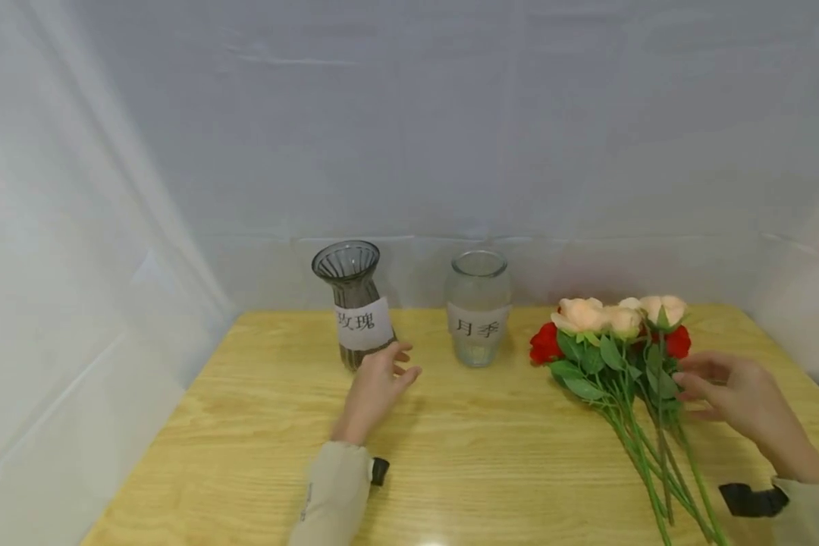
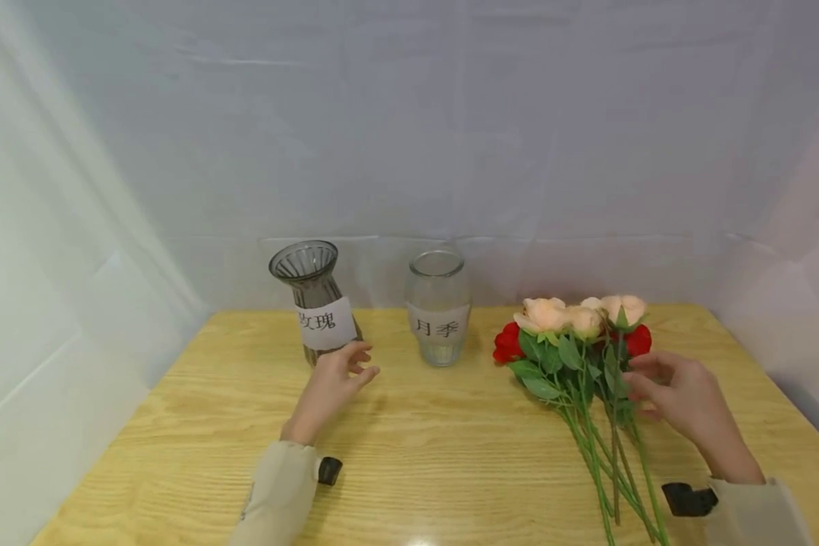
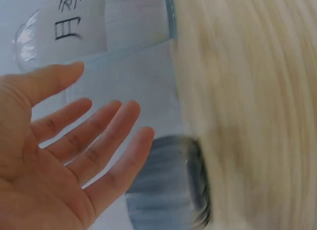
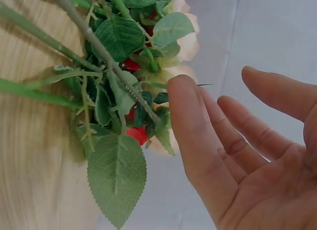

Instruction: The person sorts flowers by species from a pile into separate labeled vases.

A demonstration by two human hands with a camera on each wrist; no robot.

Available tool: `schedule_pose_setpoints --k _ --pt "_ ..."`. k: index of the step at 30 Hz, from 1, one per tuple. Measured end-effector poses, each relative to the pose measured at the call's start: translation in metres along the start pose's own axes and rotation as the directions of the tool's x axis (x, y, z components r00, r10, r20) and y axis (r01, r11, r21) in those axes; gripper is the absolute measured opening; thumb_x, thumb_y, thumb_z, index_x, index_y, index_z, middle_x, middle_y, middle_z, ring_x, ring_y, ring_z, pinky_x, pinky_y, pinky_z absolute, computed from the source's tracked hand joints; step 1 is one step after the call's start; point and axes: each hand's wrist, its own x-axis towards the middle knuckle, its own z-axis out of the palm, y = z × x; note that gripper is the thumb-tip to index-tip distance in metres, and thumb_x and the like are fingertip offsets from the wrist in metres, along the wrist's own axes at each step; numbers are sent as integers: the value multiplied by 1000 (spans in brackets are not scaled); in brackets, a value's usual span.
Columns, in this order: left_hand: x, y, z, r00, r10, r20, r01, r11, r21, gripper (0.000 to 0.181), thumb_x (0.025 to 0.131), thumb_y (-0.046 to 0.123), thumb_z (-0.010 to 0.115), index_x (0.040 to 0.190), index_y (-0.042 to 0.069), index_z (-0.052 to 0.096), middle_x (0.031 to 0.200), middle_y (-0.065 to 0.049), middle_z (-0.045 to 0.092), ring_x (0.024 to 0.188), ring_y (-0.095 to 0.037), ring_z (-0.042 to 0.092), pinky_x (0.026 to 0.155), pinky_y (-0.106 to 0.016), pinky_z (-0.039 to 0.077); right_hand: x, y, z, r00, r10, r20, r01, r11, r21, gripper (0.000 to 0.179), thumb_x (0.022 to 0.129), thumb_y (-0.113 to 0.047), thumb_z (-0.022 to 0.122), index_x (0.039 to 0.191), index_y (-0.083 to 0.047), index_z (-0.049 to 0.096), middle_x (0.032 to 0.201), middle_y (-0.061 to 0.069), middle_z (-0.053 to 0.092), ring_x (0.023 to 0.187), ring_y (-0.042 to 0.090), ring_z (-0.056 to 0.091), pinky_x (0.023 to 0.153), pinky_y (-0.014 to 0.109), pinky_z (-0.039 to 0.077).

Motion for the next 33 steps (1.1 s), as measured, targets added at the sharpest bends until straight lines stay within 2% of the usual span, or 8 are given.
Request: schedule_pose_setpoints --k 7,12,17,24,30,33 --pt "13 0 22 999 -35 -14 34 998 -46 39 93 12 74 128 0 65 109 -19 73 86 -28 73 75 -43 60 -2 8 -3 993 89 73 -91 995 29 51 107 -19 54 134 23 44 111 33 65 80 20 71 67 40 62" --pt "22 5 32 999 -47 16 49 990 -130 42 93 11 73 133 -1 62 111 -20 72 88 -30 73 77 -43 60 -3 12 -3 990 115 80 -119 992 43 52 108 -20 52 135 23 42 107 28 68 78 18 71 67 40 62" --pt "31 4 40 995 -90 40 97 967 -236 49 93 8 73 138 -2 57 112 -22 70 92 -33 72 79 -43 60 0 13 -3 989 116 91 -119 992 36 52 108 -20 52 134 24 42 105 28 69 78 18 71 66 40 62" --pt "44 5 51 989 -129 74 146 939 -311 57 90 6 74 141 -3 53 118 -24 67 98 -36 70 80 -42 59 -1 11 -4 985 142 95 -145 989 29 54 108 -22 52 135 23 42 105 26 69 79 20 72 66 41 62" --pt "52 5 61 986 -141 87 164 906 -389 63 87 3 76 144 -3 49 123 -28 61 102 -40 69 69 -37 61 -2 10 -2 984 149 98 -154 987 39 52 108 -20 52 134 23 42 105 27 69 79 21 72 66 40 62" --pt "52 6 65 982 -166 95 191 886 -424 66 85 3 77 144 -1 49 125 -28 61 101 -40 68 66 -35 60 -3 11 -1 982 151 110 -158 986 58 51 107 -19 53 133 24 43 106 27 69 80 21 72 67 40 62"
